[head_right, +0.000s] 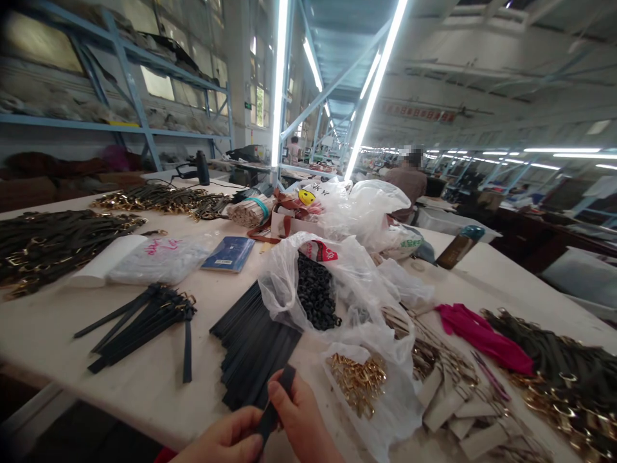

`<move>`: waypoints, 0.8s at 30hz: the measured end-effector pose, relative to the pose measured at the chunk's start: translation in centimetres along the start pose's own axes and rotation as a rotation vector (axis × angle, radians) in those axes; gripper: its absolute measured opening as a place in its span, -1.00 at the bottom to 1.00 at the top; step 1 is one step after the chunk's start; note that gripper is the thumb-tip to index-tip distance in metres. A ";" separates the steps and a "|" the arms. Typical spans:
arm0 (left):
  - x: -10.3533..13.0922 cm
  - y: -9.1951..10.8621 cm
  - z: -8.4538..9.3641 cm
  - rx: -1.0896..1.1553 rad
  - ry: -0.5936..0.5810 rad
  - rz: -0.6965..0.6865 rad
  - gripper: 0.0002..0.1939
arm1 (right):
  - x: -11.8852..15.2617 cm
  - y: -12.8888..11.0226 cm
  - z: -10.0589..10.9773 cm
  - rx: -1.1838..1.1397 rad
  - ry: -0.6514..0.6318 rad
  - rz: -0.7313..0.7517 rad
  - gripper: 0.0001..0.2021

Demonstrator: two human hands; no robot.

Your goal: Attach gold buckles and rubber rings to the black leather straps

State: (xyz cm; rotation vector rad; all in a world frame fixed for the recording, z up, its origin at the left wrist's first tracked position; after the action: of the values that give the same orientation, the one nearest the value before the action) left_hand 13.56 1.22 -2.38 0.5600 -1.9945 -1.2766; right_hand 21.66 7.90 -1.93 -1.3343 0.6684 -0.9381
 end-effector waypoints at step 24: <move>-0.1 -0.2 2.0 0.281 0.229 0.109 -0.63 | -5.7 -1.3 12.2 1.051 0.173 -0.201 -0.81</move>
State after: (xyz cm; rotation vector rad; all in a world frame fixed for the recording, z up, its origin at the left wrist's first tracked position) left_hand 12.14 2.37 -3.16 0.6877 -1.9912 -0.8319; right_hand 29.00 18.97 0.52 -0.3818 0.0901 -1.3152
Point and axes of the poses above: each hand's wrist, its own x-axis away from the middle knuckle, its own z-axis out of the back of the hand, y = z × x, the point moved 10 cm from there along -x, towards the middle knuckle, and after that the axes turned 15 degrees about -y, right-handed, at the moved point
